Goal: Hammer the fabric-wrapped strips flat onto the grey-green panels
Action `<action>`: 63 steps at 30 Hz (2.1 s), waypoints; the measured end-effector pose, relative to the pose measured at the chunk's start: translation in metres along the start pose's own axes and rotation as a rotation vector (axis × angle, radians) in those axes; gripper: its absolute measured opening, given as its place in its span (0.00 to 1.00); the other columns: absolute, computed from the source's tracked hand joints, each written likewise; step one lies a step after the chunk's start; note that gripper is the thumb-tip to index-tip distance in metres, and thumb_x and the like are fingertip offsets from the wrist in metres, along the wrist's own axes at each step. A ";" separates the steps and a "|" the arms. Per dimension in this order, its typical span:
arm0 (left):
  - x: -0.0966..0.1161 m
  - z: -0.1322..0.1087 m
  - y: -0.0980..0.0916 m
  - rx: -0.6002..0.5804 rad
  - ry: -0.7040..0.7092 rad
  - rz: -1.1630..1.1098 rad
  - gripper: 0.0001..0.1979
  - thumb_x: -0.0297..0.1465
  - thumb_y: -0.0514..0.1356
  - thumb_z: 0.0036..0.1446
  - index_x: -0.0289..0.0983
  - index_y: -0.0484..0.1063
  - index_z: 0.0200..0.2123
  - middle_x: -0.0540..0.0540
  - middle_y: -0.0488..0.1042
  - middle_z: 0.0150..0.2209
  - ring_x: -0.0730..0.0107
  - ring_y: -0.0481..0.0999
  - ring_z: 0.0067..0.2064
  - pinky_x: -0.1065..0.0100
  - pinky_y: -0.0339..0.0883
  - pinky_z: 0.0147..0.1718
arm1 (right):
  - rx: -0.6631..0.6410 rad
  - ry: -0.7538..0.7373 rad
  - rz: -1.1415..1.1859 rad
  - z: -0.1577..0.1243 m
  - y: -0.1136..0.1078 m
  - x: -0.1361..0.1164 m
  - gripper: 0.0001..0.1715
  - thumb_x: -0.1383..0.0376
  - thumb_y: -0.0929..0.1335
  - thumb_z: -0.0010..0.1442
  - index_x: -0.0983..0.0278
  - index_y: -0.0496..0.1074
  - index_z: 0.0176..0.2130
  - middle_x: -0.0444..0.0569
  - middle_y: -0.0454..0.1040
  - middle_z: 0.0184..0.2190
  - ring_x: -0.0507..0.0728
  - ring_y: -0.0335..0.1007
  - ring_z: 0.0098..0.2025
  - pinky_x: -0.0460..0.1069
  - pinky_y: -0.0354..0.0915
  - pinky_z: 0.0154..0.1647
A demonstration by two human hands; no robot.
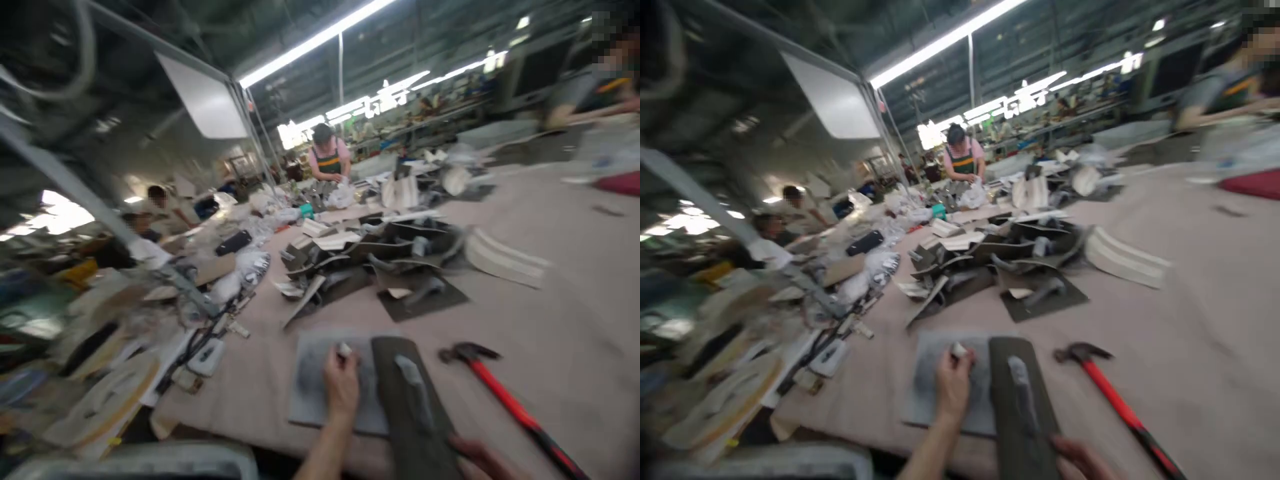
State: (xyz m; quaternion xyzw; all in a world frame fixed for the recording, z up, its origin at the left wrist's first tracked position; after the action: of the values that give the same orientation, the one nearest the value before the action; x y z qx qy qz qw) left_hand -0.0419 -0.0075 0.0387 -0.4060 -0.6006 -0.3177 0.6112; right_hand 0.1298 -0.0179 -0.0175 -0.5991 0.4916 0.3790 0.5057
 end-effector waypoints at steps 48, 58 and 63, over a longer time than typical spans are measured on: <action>-0.031 0.014 0.062 -0.341 -0.010 -0.241 0.17 0.38 0.68 0.51 0.35 0.72 0.40 0.43 0.80 0.39 0.63 0.81 0.41 0.62 0.73 0.46 | -0.300 -0.207 -0.679 -0.018 -0.025 -0.050 0.28 0.60 0.64 0.63 0.69 0.65 0.59 0.61 0.77 0.43 0.66 0.75 0.45 0.54 0.64 0.45; -0.027 0.014 0.063 -0.361 0.013 -0.126 0.16 0.39 0.66 0.53 0.36 0.72 0.40 0.43 0.81 0.38 0.62 0.81 0.41 0.61 0.73 0.46 | -0.315 -0.207 -0.577 -0.020 -0.031 -0.052 0.33 0.55 0.66 0.62 0.69 0.64 0.60 0.61 0.76 0.45 0.65 0.74 0.46 0.54 0.64 0.47; -0.032 0.014 0.062 -0.375 0.053 -0.083 0.13 0.37 0.65 0.55 0.36 0.72 0.41 0.43 0.81 0.38 0.62 0.81 0.41 0.62 0.73 0.46 | -0.283 -0.214 -0.355 -0.015 -0.063 -0.046 0.33 0.52 0.67 0.63 0.65 0.62 0.61 0.50 0.75 0.37 0.56 0.70 0.35 0.50 0.64 0.39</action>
State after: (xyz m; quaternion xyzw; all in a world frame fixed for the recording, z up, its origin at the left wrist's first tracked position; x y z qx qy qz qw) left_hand 0.0038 0.0308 -0.0007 -0.4790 -0.5307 -0.4597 0.5268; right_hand 0.1798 -0.0225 0.0438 -0.6973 0.2644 0.4106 0.5247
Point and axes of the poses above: each hand's wrist, its own z-axis towards the middle knuckle, its own y-axis out of the palm, x = y × z, the point moved 2 cm from there along z, towards the middle knuckle
